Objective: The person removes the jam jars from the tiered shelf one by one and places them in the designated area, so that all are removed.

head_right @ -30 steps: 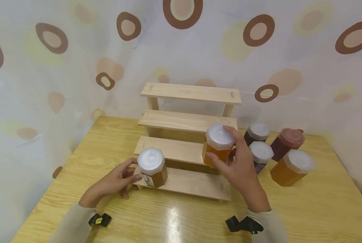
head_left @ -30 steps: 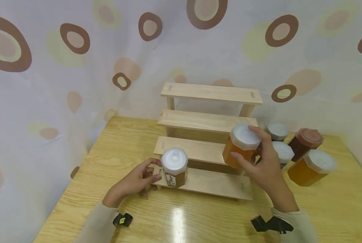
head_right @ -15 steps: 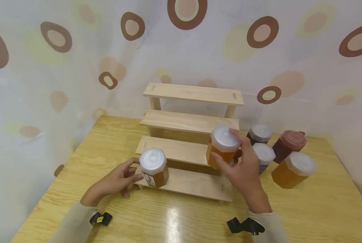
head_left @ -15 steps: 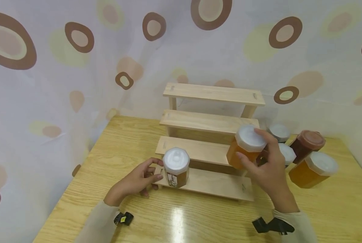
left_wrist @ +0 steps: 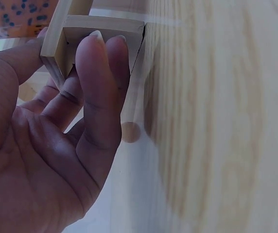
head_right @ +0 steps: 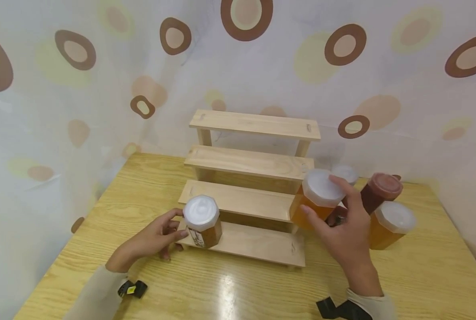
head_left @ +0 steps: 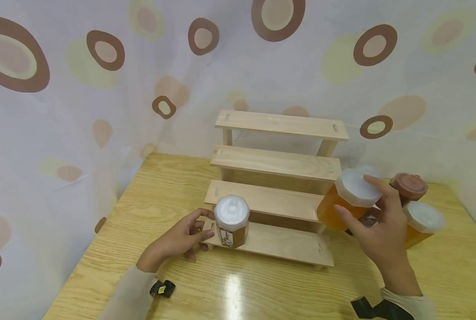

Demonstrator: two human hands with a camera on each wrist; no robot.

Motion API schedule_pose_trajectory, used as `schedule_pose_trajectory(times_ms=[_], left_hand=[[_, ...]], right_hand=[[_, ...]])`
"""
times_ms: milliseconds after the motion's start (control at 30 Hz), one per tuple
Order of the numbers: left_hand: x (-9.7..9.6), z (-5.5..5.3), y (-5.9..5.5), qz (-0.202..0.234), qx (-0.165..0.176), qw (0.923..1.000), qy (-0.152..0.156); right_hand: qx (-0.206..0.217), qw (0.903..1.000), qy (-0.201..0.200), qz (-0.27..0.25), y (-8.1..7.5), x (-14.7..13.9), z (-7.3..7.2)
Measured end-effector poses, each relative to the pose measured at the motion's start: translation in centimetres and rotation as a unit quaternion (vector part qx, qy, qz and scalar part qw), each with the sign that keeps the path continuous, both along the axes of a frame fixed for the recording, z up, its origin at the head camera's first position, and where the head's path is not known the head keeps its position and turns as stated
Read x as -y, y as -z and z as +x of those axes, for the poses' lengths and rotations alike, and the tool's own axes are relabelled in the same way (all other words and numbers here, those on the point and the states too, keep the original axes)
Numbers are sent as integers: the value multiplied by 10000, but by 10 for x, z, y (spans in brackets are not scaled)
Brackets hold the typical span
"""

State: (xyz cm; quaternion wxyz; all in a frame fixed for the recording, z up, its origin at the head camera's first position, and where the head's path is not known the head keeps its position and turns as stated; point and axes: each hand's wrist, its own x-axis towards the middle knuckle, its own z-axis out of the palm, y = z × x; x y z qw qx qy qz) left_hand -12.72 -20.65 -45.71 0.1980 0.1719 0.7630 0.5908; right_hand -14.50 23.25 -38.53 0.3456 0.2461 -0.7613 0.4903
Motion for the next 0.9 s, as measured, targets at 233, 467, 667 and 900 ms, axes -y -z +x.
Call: schedule_pose_trajectory(times_ms=[233,467,667,900], left_hand=[[0,0,0,17,45,10000,-24],[1,0,1,66,24,10000,8],[1,0,1,60,6,10000,13],[1,0,1,46,85,10000,-11]], right_hand=[[180,9998,11,-13,-4,-21,13],[298,9980,557,-71,-3,-42,25],[515,9933,993,-284,-1,-57,32],[995,9758,1949,58,2,-73,42]])
